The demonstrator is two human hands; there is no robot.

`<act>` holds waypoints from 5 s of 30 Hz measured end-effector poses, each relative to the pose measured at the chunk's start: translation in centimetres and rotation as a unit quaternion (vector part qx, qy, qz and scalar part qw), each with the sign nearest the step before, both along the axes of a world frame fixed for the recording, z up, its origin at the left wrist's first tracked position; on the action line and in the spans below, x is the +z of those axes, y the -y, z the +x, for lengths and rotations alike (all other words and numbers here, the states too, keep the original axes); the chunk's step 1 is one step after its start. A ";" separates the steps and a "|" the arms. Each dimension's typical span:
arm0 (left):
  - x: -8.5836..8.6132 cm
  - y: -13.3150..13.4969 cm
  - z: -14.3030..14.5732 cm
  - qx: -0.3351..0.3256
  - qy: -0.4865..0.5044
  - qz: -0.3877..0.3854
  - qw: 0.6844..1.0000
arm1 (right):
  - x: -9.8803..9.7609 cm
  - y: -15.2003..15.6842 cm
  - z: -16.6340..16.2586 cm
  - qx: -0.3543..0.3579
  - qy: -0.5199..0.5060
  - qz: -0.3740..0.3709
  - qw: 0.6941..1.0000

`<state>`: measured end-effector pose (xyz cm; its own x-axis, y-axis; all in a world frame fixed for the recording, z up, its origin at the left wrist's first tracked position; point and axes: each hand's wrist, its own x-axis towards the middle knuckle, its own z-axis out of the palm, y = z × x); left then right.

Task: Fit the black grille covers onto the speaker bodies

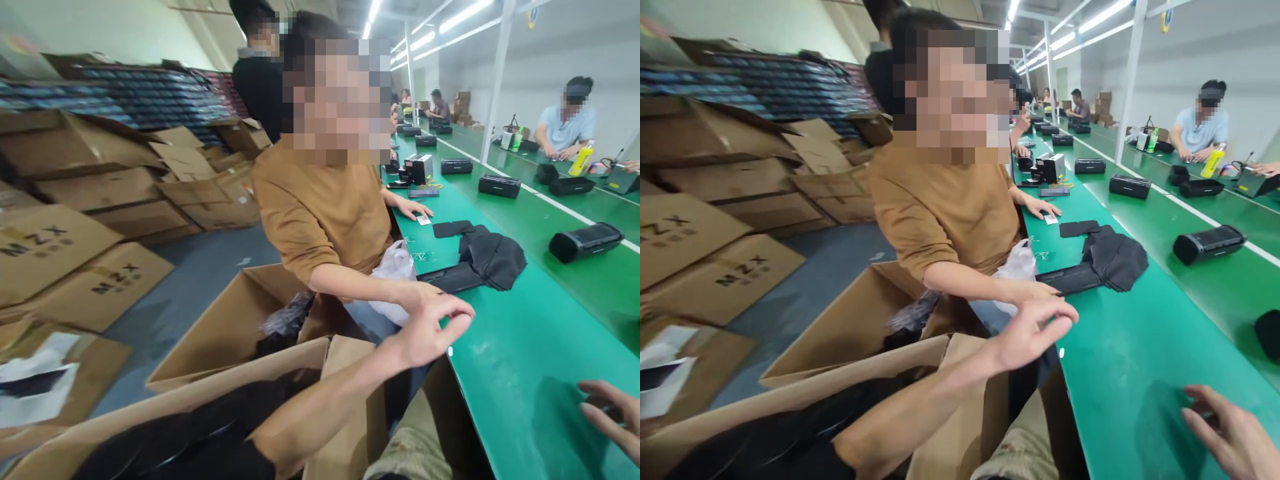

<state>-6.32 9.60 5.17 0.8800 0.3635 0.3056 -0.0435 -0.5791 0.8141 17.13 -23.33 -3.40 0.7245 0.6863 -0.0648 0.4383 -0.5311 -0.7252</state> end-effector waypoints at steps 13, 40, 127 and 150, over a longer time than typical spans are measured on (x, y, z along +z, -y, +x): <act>-2.0 1.5 2.4 -0.064 0.040 0.142 0.987 | 1.7 -5.9 -2.3 -0.065 -0.287 -0.061 0.954; -5.3 4.2 5.9 -0.099 -0.246 -0.479 0.837 | 0.3 -3.4 -7.4 -0.086 -0.432 0.083 0.894; -9.2 6.8 5.0 -0.158 -0.200 -0.527 0.810 | -0.1 3.4 -14.0 -0.342 -0.432 0.166 0.818; -10.0 6.8 4.9 -0.218 -0.146 -0.475 0.840 | 1.5 3.2 -13.6 -0.403 -0.492 0.166 0.754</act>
<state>-1.37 2.84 -4.82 0.9797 -0.0545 -0.1929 0.1996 0.3577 0.9123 3.57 -26.54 -1.86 0.6284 0.1455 -0.7642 -0.7662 -0.0540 -0.6403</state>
